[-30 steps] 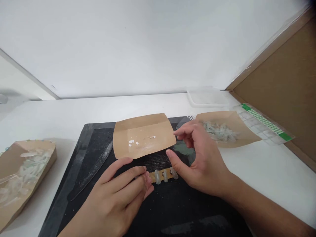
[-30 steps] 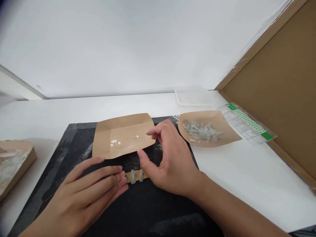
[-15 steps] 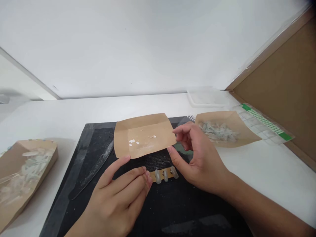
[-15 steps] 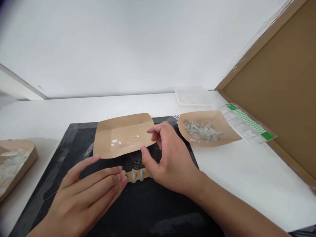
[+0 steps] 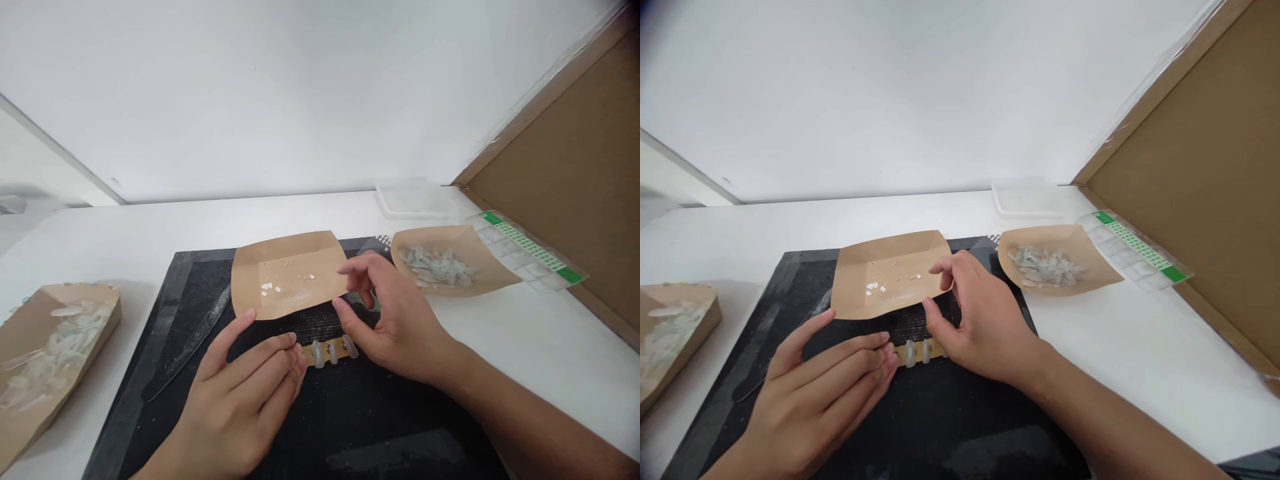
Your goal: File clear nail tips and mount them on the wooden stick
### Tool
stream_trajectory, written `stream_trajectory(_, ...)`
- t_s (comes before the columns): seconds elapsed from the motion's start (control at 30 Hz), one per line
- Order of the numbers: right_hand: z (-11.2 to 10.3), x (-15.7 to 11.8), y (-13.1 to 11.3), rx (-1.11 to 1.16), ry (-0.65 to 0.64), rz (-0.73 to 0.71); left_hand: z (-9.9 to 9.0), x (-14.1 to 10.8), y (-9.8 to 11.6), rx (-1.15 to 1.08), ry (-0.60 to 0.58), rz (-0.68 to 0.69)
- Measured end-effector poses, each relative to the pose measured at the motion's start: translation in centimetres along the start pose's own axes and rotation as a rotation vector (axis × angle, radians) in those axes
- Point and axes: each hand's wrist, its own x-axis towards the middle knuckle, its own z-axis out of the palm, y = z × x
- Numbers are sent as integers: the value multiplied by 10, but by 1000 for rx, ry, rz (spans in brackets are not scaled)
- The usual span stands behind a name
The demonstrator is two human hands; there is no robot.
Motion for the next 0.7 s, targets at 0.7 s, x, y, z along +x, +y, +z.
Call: stream_trajectory(0.7, -6, 0, 4, -52, -501, -327, -15, -2, -19, -131, -191, -131)
